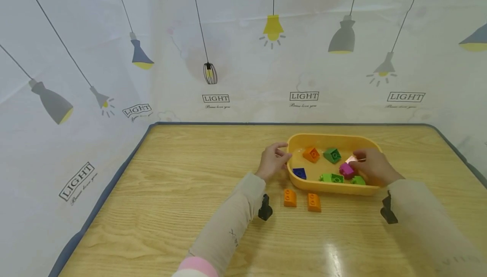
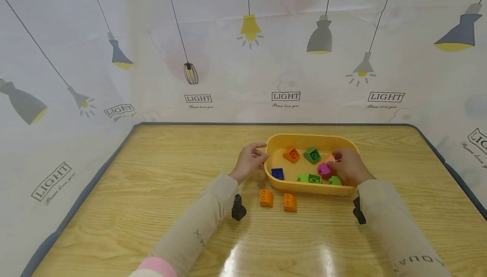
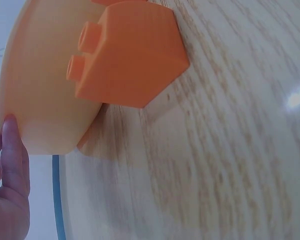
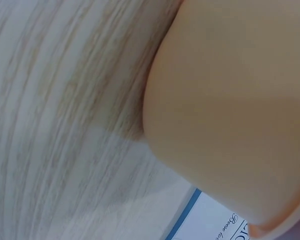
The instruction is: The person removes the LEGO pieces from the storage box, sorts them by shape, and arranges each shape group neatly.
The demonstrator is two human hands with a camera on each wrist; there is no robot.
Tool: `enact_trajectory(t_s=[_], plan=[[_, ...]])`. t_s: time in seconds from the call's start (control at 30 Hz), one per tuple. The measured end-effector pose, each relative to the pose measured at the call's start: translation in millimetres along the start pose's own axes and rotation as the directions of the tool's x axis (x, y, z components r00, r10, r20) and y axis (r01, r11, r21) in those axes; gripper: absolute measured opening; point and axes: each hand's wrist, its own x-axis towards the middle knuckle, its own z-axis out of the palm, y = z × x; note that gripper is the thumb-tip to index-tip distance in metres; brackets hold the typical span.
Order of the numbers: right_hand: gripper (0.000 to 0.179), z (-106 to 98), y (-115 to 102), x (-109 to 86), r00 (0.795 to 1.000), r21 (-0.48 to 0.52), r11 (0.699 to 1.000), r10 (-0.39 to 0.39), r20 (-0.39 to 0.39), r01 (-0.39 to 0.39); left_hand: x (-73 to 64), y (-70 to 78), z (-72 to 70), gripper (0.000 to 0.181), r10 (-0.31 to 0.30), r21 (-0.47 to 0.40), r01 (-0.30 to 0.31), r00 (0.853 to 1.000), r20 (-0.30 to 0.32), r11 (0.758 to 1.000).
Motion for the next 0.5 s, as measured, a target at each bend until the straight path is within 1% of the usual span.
enact_trajectory(t_s=[0.13, 0.27, 0.4, 0.5], plan=[[0.057, -0.6, 0.0, 0.9, 0.999, -0.021, 1.0, -0.016, 0.042, 0.017, 0.7, -1.1, 0.4, 0.036, -0.002, -0.004, 0.002, 1.0, -0.001, 1.0], [0.055, 0.2, 1.4, 0.8, 0.999, -0.033, 0.999, -0.025, 0.032, 0.026, 1.4, -2.0, 0.9, 0.036, -0.006, -0.006, 0.006, 1.0, -0.002, 1.0], [0.055, 1.7, 2.6, 1.3, 1.0, -0.001, 1.0, -0.016, 0.017, 0.016, 1.4, -2.0, 0.6, 0.036, -0.009, -0.003, 0.009, 1.0, -0.005, 1.0], [0.056, 2.3, 2.4, 1.3, 1.0, 0.036, 0.999, 0.008, 0.016, -0.009, 1.5, -2.1, 0.3, 0.035, -0.01, -0.003, 0.01, 1.0, -0.005, 1.0]])
